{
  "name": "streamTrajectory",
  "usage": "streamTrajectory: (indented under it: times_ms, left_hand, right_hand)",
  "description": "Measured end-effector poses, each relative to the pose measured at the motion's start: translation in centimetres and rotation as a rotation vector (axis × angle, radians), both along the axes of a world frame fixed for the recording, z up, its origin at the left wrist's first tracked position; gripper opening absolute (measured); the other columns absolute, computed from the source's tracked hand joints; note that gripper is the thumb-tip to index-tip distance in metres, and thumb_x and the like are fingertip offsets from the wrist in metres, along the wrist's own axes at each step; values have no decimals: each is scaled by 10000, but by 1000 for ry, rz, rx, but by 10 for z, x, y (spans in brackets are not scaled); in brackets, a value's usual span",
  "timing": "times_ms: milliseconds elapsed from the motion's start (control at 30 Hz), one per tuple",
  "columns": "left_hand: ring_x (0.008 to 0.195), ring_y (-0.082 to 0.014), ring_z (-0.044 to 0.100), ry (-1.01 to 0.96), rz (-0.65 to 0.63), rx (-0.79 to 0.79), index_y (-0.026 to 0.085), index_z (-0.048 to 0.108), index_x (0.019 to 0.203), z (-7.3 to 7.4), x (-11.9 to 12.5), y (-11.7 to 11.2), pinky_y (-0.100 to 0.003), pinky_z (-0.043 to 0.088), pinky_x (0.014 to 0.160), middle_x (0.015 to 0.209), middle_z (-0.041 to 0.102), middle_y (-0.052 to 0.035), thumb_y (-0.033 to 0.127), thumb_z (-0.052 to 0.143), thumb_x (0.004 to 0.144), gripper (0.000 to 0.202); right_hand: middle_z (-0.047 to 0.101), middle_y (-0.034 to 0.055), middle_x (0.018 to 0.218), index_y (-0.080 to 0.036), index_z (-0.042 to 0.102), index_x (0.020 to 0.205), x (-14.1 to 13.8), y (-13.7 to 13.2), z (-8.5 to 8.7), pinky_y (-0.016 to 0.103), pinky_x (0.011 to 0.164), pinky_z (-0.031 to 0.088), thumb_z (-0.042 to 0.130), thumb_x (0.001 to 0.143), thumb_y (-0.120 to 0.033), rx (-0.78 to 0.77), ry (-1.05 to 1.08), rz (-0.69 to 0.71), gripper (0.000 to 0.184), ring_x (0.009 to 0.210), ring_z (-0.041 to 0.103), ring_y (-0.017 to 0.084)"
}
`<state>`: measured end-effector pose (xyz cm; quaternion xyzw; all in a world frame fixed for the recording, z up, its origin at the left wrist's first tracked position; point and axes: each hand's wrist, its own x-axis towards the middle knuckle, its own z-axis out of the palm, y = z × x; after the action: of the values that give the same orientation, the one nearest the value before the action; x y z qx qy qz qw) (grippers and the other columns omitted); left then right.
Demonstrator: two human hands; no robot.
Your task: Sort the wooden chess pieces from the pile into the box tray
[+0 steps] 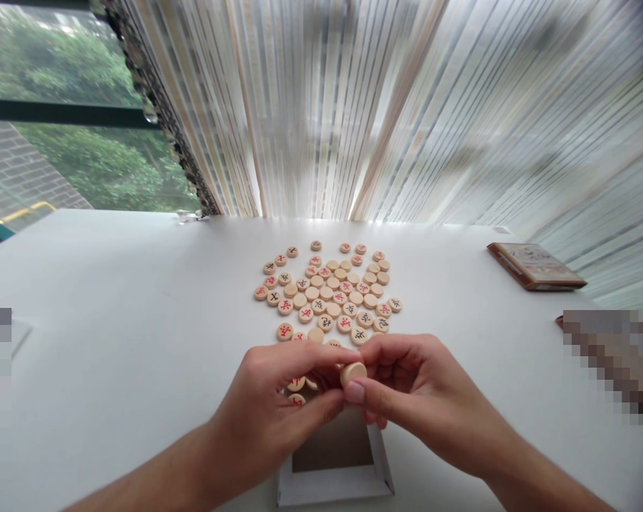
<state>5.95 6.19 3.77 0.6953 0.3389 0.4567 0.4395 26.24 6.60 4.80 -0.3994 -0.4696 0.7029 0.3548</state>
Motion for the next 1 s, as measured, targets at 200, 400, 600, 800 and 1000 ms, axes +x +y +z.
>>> streamTrajectory:
  times_ms: [200,400,600,800,1000]
  left_hand:
    - [793,-121,779,49,-36,89,192,825,1159,-2,-2,1,-164,600,768,931,850,-30,76,785,904,282]
    - [763,-112,735,-10,-60,-58,245,842,1134,0,-2,2,-171,576,723,883,827,-10,135,806,914,249]
    - [755,-127,726,-78,-16,-105,268,841,1104,-1,-2,2,-203,574,732,842,804,3,195,851,885,231]
    - [755,-123,699,-9,71,35,247,824,1072,-5,-3,2,-200,562,726,827,785,9,162,864,864,229]
    - [711,-94,692,86,124,288,178,798,1020,-2,-2,0,-156,548,687,802,756,3,70,822,865,190]
  right_hand:
    - [663,-18,605,-136,767,763,1,0,0,165,525,446,960,769,-310,1,6,20,259,547,560,80]
    - [654,4,587,-133,756,749,3,3,1,201,569,464,847,894,-421,61,-6,70,335,554,578,98]
    - [664,16,628,-125,767,820,4,2,0,215,590,478,788,939,-497,67,34,108,392,566,586,97]
    - [651,-8,696,-133,740,863,0,1,-2,189,571,458,936,802,-392,-21,66,98,331,589,563,83]
    - [616,-28,712,-137,713,800,-1,-2,-6,176,569,373,987,733,-303,-8,34,82,328,638,483,76]
